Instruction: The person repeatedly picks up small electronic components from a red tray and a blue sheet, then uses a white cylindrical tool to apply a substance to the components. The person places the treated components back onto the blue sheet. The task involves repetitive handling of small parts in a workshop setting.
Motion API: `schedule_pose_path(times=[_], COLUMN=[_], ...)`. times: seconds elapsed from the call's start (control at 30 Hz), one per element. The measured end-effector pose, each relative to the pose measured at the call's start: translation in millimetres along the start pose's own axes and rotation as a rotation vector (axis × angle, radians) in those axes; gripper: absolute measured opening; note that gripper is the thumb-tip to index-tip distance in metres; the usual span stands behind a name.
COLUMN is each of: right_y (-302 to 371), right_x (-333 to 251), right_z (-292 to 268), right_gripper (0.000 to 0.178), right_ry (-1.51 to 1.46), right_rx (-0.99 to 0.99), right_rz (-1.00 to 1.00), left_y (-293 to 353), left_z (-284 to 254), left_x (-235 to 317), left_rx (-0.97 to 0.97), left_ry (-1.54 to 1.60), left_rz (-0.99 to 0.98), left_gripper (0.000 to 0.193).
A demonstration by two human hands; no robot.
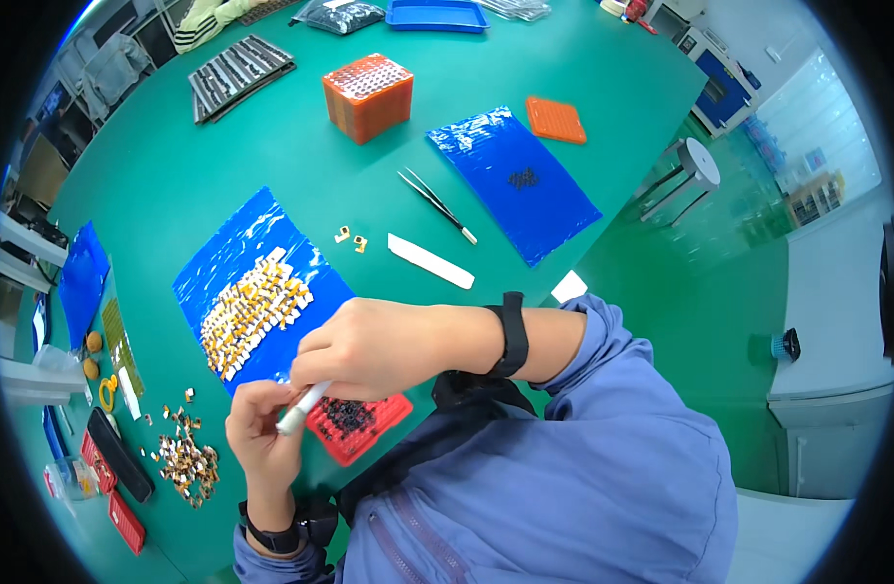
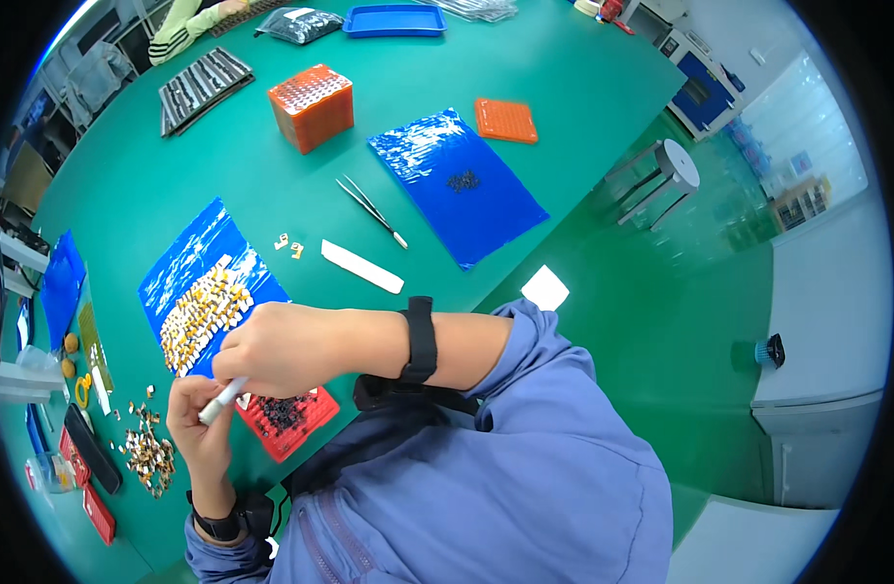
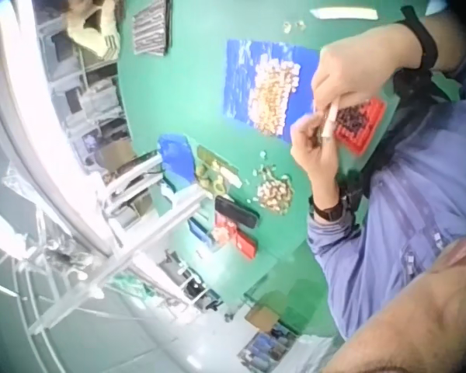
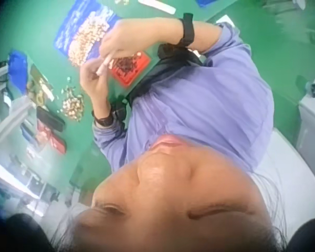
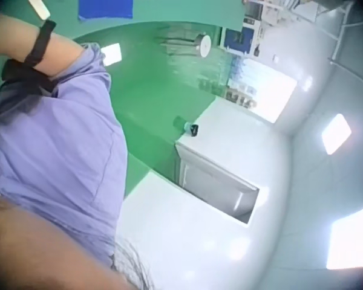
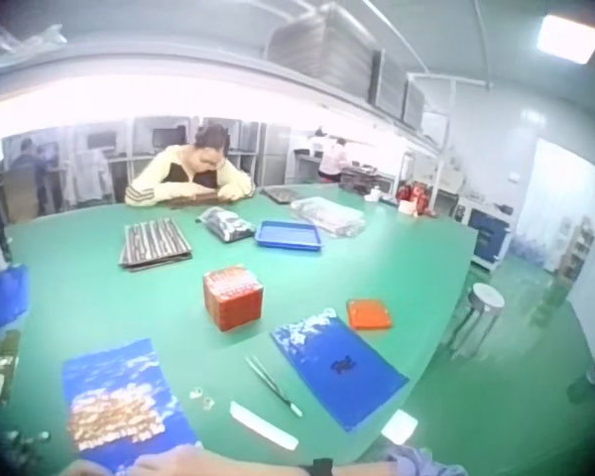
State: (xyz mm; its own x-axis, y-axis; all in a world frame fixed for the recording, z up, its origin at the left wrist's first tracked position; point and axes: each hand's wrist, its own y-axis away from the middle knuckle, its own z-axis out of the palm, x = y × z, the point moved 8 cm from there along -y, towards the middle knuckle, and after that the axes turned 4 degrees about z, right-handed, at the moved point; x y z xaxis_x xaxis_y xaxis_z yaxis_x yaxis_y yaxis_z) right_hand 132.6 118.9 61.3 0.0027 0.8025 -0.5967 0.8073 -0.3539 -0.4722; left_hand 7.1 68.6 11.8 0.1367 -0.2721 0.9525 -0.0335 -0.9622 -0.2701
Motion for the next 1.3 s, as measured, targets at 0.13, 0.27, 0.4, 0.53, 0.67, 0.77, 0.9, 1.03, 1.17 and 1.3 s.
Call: schedule_pose_path(times=[0.13,0.27,0.4,0.53,0.67,0.77,0.9,1.03,1.17,1.3], right_y=[11,14,18,14,16,17,14,7,2,3], right_x=[10,73,116,131,127,124,113,87,62,47], right_z=[-16,-56,-73,-63,-59,-57,-60,-73,-77,-68], right_gripper=[0.012,0.012,0.008,0.009,0.008,0.01,0.014,0.016,0.016,0.015], right_ry=[0.063,0.366,0.626,0.73,0.726,0.685,0.617,0.506,0.314,0.122], right_rx=[0.079,0.133,0.074,0.041,-0.001,-0.066,-0.1,0.019,0.086,0.058], right_rz=[0.057,0.328,0.468,0.442,0.407,0.406,0.504,0.508,0.527,0.561], left_y=[-4,-9,-13,-12,4,24,35,31,24,26], left_z=[15,6,0,-33,-107,-163,-194,-187,-179,-178], left_x=[-3,8,7,16,41,38,12,-12,-20,-26], left_rx=[-0.023,0.019,0.054,0.155,0.38,0.428,0.245,0.077,0.0,-0.036], left_ry=[0.104,0.072,0.049,0.013,0.015,-0.168,-0.72,-0.983,-1.035,-1.03], left_rz=[-0.141,-0.012,0.002,0.027,0.074,-0.022,-0.238,-0.34,-0.36,-0.375], left_gripper=[0.027,0.024,0.009,0.005,0.007,0.01,0.017,0.018,0.015,0.016])
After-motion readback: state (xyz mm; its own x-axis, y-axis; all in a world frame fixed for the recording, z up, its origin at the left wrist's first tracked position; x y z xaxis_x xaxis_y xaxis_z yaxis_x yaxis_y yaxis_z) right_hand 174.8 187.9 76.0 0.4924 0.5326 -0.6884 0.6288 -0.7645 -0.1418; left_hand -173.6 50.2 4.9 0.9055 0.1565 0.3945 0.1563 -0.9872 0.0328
